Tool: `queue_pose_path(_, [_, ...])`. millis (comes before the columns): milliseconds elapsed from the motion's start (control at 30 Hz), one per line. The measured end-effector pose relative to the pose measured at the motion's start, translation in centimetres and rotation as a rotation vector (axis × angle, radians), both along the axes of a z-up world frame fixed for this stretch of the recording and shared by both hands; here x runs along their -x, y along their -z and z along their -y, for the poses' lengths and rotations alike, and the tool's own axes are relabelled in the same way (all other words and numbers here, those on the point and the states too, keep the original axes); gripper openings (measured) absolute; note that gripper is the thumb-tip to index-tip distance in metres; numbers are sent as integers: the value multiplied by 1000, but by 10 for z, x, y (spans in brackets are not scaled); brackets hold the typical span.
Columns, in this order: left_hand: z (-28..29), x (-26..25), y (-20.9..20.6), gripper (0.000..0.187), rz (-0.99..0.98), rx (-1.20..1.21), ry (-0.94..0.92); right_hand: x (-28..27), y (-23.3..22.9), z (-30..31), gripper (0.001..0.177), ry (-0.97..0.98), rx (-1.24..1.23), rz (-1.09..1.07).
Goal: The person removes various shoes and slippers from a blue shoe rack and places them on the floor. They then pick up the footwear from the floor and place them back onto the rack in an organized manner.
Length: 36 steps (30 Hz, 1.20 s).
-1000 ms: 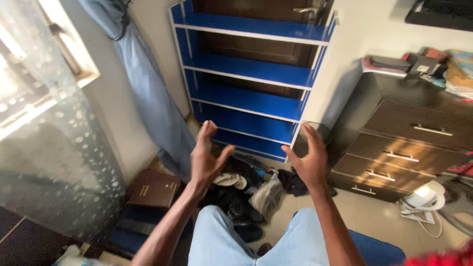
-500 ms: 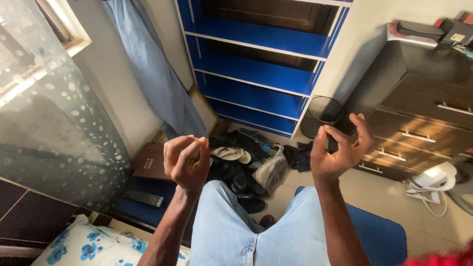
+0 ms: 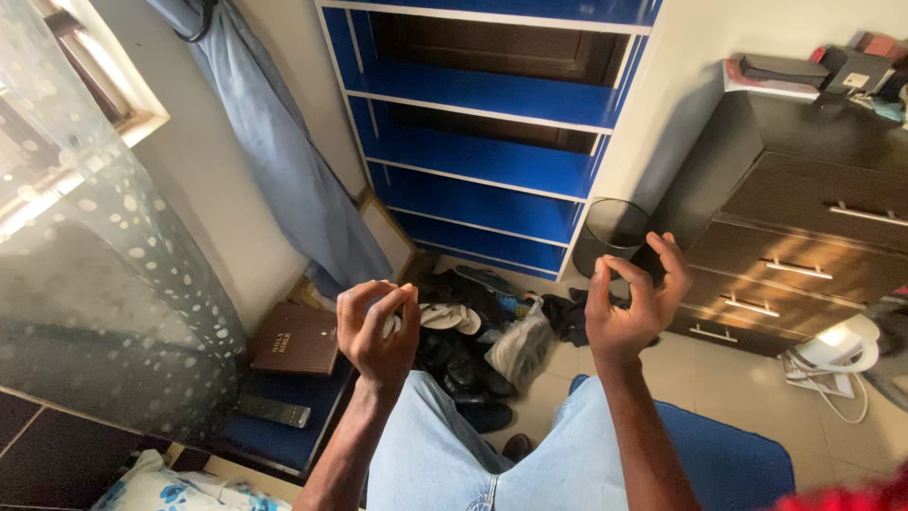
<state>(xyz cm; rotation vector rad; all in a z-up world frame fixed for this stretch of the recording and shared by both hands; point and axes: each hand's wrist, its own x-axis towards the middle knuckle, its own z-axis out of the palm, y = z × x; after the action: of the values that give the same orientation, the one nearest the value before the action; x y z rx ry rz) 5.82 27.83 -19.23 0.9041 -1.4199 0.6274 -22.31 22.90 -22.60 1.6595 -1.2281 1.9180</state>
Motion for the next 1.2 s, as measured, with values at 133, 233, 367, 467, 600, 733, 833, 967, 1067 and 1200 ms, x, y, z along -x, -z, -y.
queue_pose_path(133, [8,-1,4,22,14,-95,-26,-2,-2,-4,9,-22,-6,-24])
queue_pose_path(233, [17,-2,-3,40,61,-150,-63,1,-11,-4,16,-38,-1,-70])
queue_pose_path(367, [20,-5,-14,80,103,-134,41,4,-27,-9,49,-91,54,-99])
queue_pose_path(467, [20,-7,-13,92,109,-12,95,5,-36,-15,73,-120,179,-129])
queue_pose_path(600, [26,-15,1,103,110,126,78,2,-27,-11,90,-240,264,-58])
queue_pose_path(733, [40,-20,29,114,183,-102,37,-7,1,25,106,-307,101,-78])
queue_pose_path(833, [51,-25,54,123,230,-417,-69,-10,25,44,107,-205,-66,-187])
queue_pose_path(967, [51,-41,76,126,244,-531,-90,-6,52,42,104,-127,-193,-262])
queue_pose_path(1067, [50,-45,74,132,256,-524,-103,-2,57,40,106,-92,-223,-293])
queue_pose_path(1200, [44,-40,56,143,245,-420,-49,2,54,39,106,-83,-143,-290])
